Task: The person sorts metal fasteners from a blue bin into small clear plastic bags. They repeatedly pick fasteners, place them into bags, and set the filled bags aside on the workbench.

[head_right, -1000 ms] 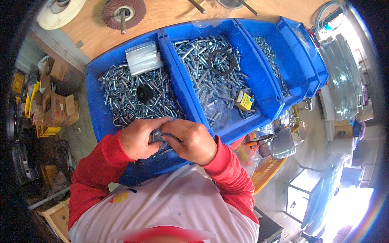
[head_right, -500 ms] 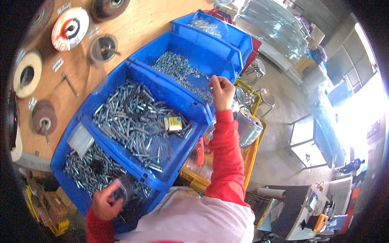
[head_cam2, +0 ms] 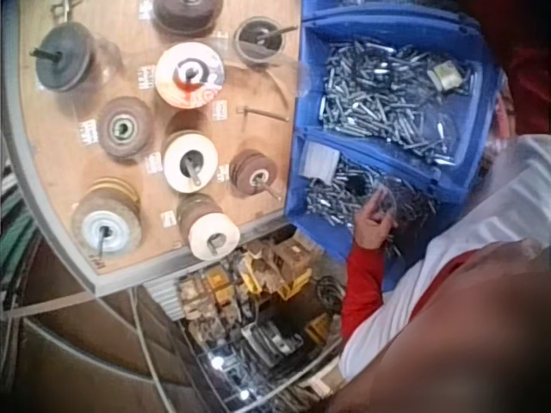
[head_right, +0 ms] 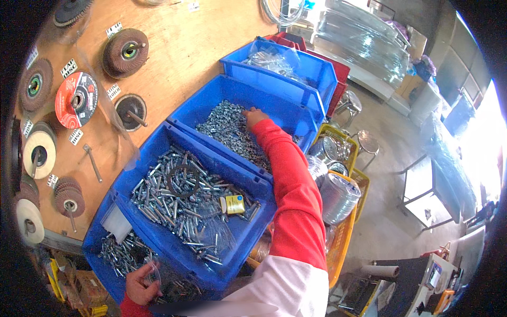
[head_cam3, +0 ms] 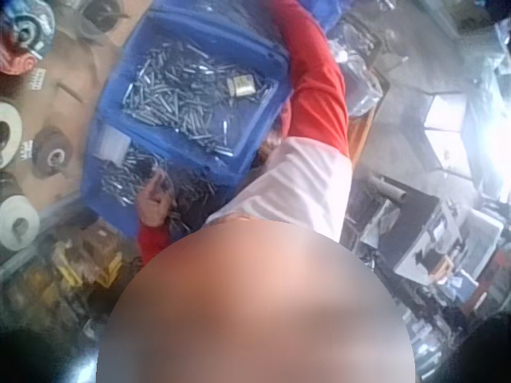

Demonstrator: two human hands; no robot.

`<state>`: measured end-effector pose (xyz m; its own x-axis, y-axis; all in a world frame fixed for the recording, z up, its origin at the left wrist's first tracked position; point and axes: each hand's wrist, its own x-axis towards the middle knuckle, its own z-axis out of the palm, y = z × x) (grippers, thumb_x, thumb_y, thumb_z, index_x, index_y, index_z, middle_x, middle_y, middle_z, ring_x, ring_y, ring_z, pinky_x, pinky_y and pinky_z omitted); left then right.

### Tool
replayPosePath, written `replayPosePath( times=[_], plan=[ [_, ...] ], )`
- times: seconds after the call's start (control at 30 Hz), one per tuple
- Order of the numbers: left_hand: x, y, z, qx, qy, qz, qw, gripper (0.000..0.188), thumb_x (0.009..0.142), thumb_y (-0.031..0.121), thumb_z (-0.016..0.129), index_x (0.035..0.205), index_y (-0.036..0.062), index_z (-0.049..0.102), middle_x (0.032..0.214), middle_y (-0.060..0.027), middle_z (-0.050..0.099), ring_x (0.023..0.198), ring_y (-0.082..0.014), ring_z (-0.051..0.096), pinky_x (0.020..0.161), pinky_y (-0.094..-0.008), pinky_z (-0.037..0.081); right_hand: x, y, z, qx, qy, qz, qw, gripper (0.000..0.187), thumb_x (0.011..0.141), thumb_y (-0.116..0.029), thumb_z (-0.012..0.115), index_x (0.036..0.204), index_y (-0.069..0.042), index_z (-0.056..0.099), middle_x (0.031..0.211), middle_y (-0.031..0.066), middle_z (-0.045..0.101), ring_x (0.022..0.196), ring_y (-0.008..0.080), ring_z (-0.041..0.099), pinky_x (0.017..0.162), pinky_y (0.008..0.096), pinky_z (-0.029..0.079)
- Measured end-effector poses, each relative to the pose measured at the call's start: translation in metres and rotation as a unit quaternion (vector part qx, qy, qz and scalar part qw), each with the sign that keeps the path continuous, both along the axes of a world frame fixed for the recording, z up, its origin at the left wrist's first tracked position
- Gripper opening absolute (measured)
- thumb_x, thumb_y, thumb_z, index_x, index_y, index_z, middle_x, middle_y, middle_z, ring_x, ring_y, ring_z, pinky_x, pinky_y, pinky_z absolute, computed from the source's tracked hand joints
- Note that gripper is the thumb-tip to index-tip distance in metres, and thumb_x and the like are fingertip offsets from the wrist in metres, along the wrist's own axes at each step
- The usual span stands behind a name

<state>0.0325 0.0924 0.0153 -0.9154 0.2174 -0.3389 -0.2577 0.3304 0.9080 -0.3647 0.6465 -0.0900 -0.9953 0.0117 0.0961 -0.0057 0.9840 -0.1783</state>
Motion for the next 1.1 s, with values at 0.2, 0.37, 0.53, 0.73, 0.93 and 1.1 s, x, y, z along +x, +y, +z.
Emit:
replayPosePath(
  times=[0.2, 0.37, 0.53, 0.73, 0.93, 1.1],
  plan=[
    [-0.002, -0.001, 0.005, -0.044, -0.02, 0.011, 0.999, 0.061, 0.08, -0.006, 0.067, 0.14, -0.0098, 0.055, 0.132, -0.0259, 0.065, 0.071, -0.0236, 0.074, 0.056, -0.0326, 0.062, -0.011, -0.037, -0.023, 0.07, 0.001, -0.016, 0.997, 0.045, 0.088, -0.022, 0.067, 0.132, -0.024, 0.065, 0.144, 0.0244, 0.048, 0.117, 0.0505, 0.06, 0.098, 0.0519, 0.056],
    [0.0, -0.005, -0.002, -0.032, 0.018, 0.017, 0.999, 0.059, 0.081, -0.009, 0.065, 0.139, -0.0099, 0.056, 0.131, -0.0252, 0.065, 0.078, -0.0237, 0.074, 0.058, -0.0328, 0.063, 0.012, -0.025, -0.032, 0.057, -0.069, -0.022, 0.996, 0.042, 0.084, -0.016, 0.069, 0.126, -0.015, 0.069, 0.14, 0.029, 0.054, 0.101, 0.049, 0.069, 0.093, 0.0531, 0.057],
    [0.004, -0.011, -0.006, -0.036, 0.018, -0.02, 0.999, 0.06, 0.081, -0.011, 0.064, 0.141, -0.0091, 0.054, 0.131, -0.0279, 0.064, 0.078, -0.0238, 0.075, 0.059, -0.0325, 0.063, 0.065, 0.01, -0.02, -0.072, -0.057, 0.058, 0.994, 0.023, 0.083, -0.016, 0.071, 0.104, -0.007, 0.076, 0.103, 0.0247, 0.072, 0.095, 0.0407, 0.072, 0.081, 0.0472, 0.06],
    [0.004, -0.003, 0.003, -0.037, 0.041, -0.064, 0.996, 0.06, 0.082, -0.013, 0.061, 0.142, -0.0102, 0.052, 0.131, -0.0288, 0.064, 0.077, -0.0235, 0.074, 0.058, -0.0325, 0.063, 0.142, 0.034, -0.002, -0.812, 0.029, -0.041, 0.581, 0.046, 0.106, -0.038, 0.055, 0.127, 0.003, 0.059, 0.117, 0.0208, 0.071, 0.09, 0.0359, 0.073, 0.073, 0.0404, 0.063],
    [0.002, 0.002, 0.011, -0.03, 0.039, -0.069, 0.996, 0.061, 0.083, -0.013, 0.059, 0.143, -0.0109, 0.05, 0.132, -0.03, 0.063, 0.073, -0.0228, 0.074, 0.057, -0.0318, 0.063, 0.18, 0.028, 0.012, -0.931, 0.042, -0.008, 0.362, 0.049, 0.108, -0.036, 0.046, 0.132, 0.006, 0.054, 0.124, 0.0262, 0.067, 0.105, 0.0386, 0.071, 0.077, 0.041, 0.065],
    [0.002, -0.001, 0.007, -0.036, 0.039, -0.057, 0.997, 0.061, 0.083, -0.013, 0.06, 0.143, -0.0114, 0.049, 0.134, -0.0311, 0.062, 0.071, -0.0239, 0.075, 0.056, -0.0315, 0.063, 0.164, 0.037, -0.014, -0.774, 0.102, -0.129, 0.611, 0.034, 0.103, -0.023, 0.055, 0.123, 0.0, 0.066, 0.114, 0.0144, 0.072, 0.085, 0.0268, 0.073, 0.07, 0.0363, 0.061]
  ],
)
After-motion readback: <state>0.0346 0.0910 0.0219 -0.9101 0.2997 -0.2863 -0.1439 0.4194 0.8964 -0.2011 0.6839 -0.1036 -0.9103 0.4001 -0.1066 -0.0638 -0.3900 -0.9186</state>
